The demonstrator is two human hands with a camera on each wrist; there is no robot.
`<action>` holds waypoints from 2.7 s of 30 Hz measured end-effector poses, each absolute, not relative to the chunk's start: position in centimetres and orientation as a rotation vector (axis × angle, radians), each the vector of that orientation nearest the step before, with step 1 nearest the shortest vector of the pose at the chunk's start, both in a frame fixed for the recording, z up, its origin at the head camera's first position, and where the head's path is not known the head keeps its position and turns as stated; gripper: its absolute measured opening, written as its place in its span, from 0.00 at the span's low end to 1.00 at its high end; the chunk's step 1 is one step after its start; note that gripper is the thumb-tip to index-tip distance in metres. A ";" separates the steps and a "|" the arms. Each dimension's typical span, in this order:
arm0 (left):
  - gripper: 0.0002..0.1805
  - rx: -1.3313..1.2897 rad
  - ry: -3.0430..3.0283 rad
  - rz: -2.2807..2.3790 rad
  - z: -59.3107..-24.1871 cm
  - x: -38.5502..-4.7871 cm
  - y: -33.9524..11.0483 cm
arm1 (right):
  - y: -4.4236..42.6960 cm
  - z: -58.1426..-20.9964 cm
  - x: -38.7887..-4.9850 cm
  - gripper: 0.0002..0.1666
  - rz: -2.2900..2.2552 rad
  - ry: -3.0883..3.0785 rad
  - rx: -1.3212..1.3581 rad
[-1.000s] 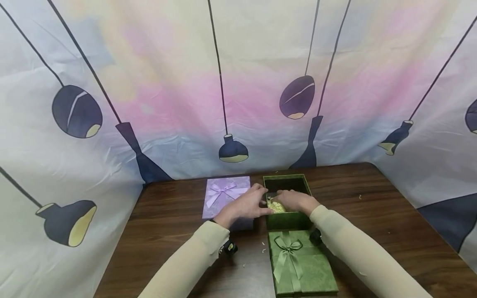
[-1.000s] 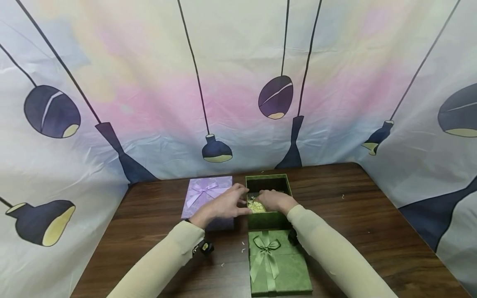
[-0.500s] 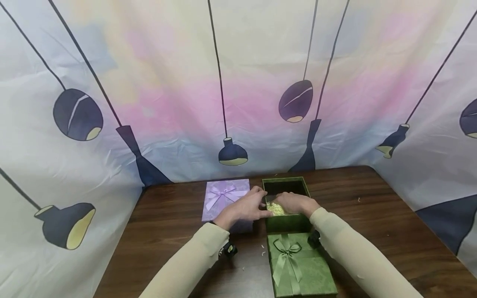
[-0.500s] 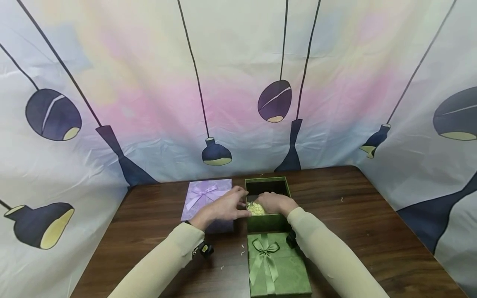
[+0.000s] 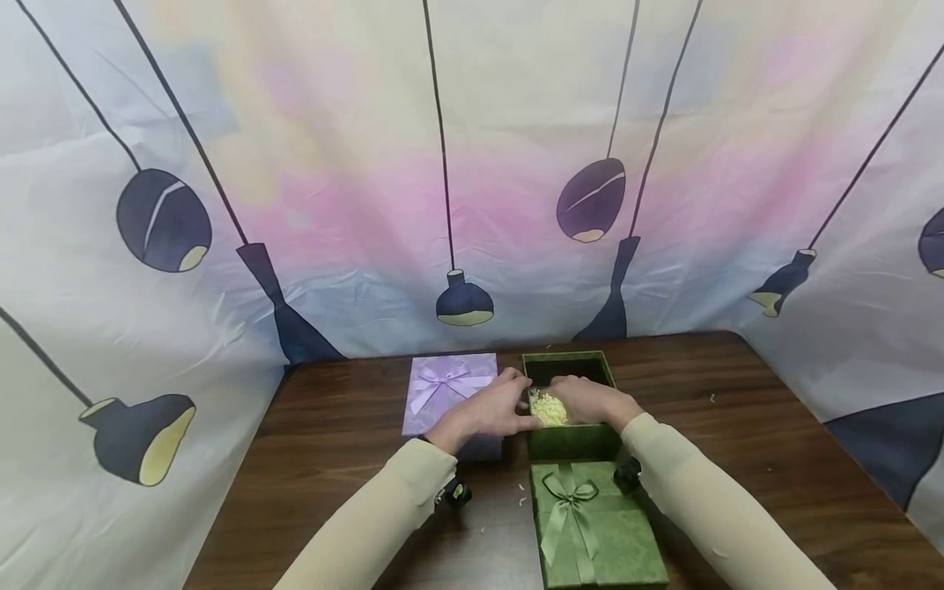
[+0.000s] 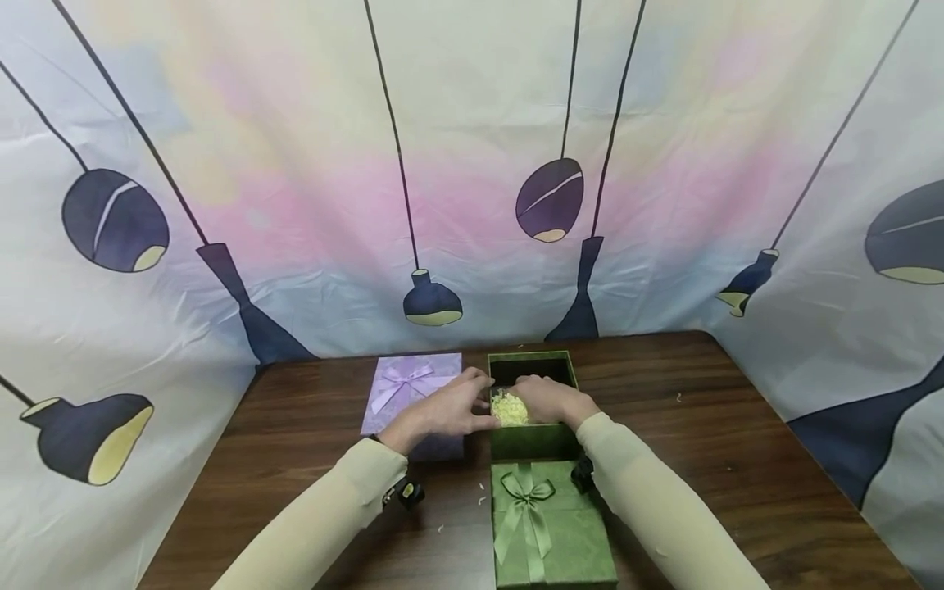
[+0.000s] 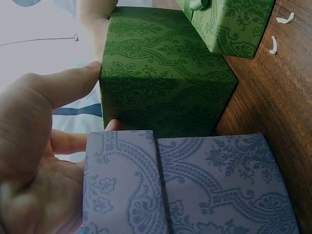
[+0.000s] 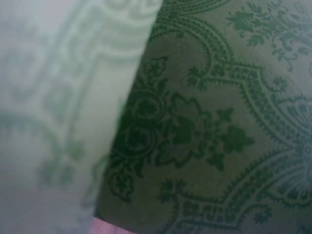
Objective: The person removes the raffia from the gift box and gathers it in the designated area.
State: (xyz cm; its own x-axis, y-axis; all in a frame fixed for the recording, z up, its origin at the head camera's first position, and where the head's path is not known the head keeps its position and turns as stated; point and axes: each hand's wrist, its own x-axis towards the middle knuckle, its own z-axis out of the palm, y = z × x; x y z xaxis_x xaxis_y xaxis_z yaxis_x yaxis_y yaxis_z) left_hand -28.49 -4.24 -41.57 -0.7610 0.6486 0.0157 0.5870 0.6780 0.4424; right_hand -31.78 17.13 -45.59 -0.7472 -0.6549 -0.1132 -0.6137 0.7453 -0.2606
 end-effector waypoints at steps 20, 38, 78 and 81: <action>0.41 0.988 2.747 0.626 -41.6 -28.7 -4.2 | 17.7 -45.0 -31.6 0.26 -0.387 2.775 -1.104; 0.39 0.993 2.735 0.674 -41.6 -28.9 -4.2 | 17.9 -42.7 -31.3 0.38 -0.384 2.835 -1.043; 0.40 0.989 2.732 0.685 -41.6 -28.6 -4.3 | 19.7 -39.2 -30.7 0.42 -0.539 2.956 -1.101; 0.41 0.979 2.727 0.692 -41.6 -28.6 -4.2 | 20.0 -38.9 -30.8 0.42 -0.549 2.966 -1.089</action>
State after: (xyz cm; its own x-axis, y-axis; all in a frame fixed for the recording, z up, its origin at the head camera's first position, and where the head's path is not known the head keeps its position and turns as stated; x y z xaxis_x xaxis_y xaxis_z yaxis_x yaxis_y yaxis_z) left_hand -28.62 -4.25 -41.61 -0.7720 0.6356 0.0034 0.5603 0.6780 0.4758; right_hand -30.81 20.02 -38.93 -0.7673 -0.6164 0.1769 -0.6389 0.7111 -0.2937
